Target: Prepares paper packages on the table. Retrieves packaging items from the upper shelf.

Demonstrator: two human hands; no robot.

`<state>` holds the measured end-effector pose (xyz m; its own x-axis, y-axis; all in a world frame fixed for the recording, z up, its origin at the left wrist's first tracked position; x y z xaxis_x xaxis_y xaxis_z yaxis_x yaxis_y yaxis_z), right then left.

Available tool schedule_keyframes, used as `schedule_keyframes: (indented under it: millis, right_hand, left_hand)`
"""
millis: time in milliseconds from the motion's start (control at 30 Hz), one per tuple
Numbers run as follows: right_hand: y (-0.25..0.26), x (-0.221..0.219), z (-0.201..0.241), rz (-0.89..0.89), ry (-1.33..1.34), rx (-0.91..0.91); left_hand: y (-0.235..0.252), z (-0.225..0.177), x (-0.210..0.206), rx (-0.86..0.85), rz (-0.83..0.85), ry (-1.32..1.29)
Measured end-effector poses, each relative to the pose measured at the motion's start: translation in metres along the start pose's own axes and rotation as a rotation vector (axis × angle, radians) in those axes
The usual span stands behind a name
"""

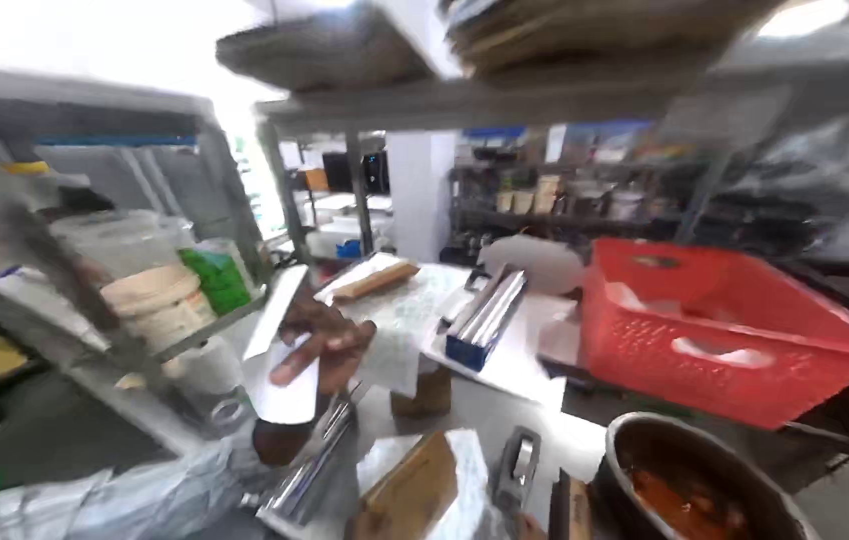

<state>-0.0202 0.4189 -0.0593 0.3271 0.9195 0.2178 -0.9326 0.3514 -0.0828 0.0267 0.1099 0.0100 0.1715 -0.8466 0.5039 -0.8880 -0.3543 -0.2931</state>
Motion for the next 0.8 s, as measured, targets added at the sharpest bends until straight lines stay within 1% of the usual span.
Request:
schedule_keyframes:
  millis: [33,100,133,167,200,233,300,367,400,467,533,600,667,733,767,800]
  right_hand:
    - [0.0,-0.01,-0.012,0.06,0.083,-0.106]
    - [0.0,-0.038,-0.031,0.23,0.35,-0.294]
    - [-0.011,-0.049,-0.034,0.319,0.411,-0.361]
    - [-0.026,-0.054,-0.028,0.353,0.412,-0.373]
    - [-0.033,-0.06,-0.011,0.381,0.391,-0.307]
    - [-0.036,-0.068,0.011,0.431,0.364,-0.194]
    - [-0.054,-0.084,0.047,0.611,0.301,0.004]
    - [-0.07,-0.106,0.068,0.75,0.195,0.128]
    - [-0.071,-0.12,0.072,0.778,0.125,0.163]
    - [-0.067,-0.143,0.066,0.794,0.027,0.176]
    - [-0.064,-0.156,0.064,0.79,0.054,0.164]
    - [-0.063,-0.159,0.06,0.812,0.044,0.127]
    - [-0.064,-0.15,0.04,0.872,-0.006,0.015]
    - [-0.063,-0.126,0.009,0.881,-0.126,-0.092]
    - [-0.061,-0.108,-0.005,0.826,-0.198,-0.092]
    - [-0.055,-0.088,-0.013,0.718,-0.255,-0.051]
  left_hand:
    - [0.005,0.003,0.0,0.02,0.007,0.033]
    - [0.01,0.002,0.003,0.075,0.076,0.083]
    - [0.008,0.007,0.003,0.098,0.106,0.083]
    - [0.005,0.017,0.002,0.111,0.119,0.078]
    - [0.008,0.02,0.001,0.096,0.111,0.062]
    - [0.014,0.019,0.0,0.08,0.106,0.043]
    - [0.015,0.023,0.001,0.071,0.113,0.015]
    - [0.011,0.025,0.002,0.047,0.127,0.014]
    - [0.013,0.023,0.003,0.033,0.136,0.034]
    - [0.013,0.02,0.006,0.023,0.183,0.112]
    - [0.015,0.015,0.014,0.012,0.258,0.147]
    - [0.022,0.015,0.018,-0.003,0.28,0.096]
    - [0.024,0.012,0.017,0.038,0.246,0.056]
    - [0.027,0.008,0.015,0.09,0.176,0.06]
    - [0.027,0.006,0.015,0.109,0.146,0.081]
    - [0.028,0.004,0.015,0.124,0.126,0.104]
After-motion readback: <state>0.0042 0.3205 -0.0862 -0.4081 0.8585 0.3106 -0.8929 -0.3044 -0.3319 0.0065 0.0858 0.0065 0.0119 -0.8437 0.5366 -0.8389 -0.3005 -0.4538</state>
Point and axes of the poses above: each hand's wrist, its own y-axis towards the middle knuckle, its own x-axis out of the back of the hand, z = x × y, the point moved 3 cm from there along y, towards the middle knuckle, and after that the axes turned 14 degrees about x, right-handed, at the moved point
